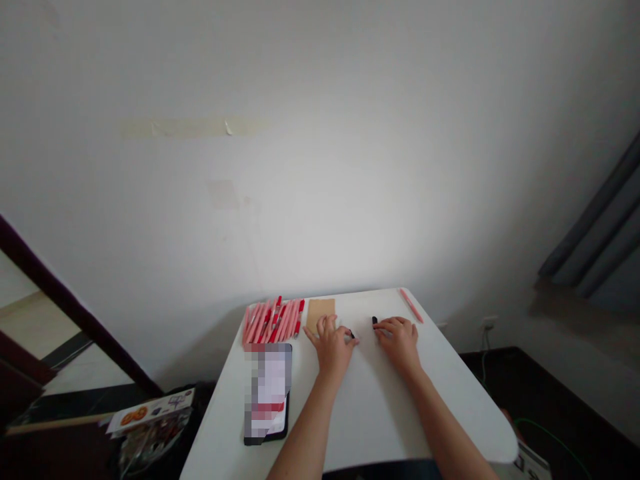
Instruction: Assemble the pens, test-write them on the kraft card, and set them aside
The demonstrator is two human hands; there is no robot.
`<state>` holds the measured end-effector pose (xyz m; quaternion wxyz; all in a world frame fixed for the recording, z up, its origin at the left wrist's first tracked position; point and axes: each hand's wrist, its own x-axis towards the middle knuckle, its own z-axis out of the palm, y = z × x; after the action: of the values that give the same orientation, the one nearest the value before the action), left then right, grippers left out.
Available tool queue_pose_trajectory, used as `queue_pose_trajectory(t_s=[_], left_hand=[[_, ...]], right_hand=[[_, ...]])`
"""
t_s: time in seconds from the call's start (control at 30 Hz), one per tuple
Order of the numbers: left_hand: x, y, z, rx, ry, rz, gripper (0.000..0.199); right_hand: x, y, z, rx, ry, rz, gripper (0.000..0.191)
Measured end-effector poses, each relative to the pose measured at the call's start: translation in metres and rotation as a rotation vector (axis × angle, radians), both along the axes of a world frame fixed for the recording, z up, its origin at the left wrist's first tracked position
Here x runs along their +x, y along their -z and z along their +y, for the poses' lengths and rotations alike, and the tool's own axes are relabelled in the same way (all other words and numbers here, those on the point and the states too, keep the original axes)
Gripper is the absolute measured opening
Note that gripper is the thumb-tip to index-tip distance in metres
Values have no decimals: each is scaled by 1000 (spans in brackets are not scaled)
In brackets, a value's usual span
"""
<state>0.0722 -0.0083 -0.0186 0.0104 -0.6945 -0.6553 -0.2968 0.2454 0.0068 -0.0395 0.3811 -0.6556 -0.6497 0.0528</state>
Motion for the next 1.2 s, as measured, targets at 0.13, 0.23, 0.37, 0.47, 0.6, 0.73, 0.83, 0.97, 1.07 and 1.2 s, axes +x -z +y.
queue_pose_trajectory(t_s=[0.13,0.23,0.37,0.47,0.6,0.73,0.83,0.97,1.07,1.2], left_hand=[[0,0,1,-2,13,-21,18],[0,-1,1,5,14,-25,17],[1,-1,0,1,11,-21,17],[1,-1,0,9,22,-18,17],[1,-1,1,16,39,-19,16],[1,-4,0,-20,42,-20,16],[0,-7,-1,-49,45,-20,17],[0,-7,-1,-37,37,-17,18],[1,-5,0,-20,35,-23,19],[-1,-2,1,11,35,-37,20]], right_hand=[[-1,1,0,1,-24,-11,17],[-1,0,0,-5,-55,-17,18],[-3,-1,-1,-24,-113,-20,19],[-4,-1,-1,-32,-131,-30,21],[-5,-1,-1,-37,-144,-40,21],[-5,-1,-2,-32,-149,-49,23],[-5,-1,-2,-53,-162,-35,24],[-4,0,-1,-69,-172,1,26],[-3,3,0,-33,-135,22,26],[-2,7,1,-12,-70,7,27]])
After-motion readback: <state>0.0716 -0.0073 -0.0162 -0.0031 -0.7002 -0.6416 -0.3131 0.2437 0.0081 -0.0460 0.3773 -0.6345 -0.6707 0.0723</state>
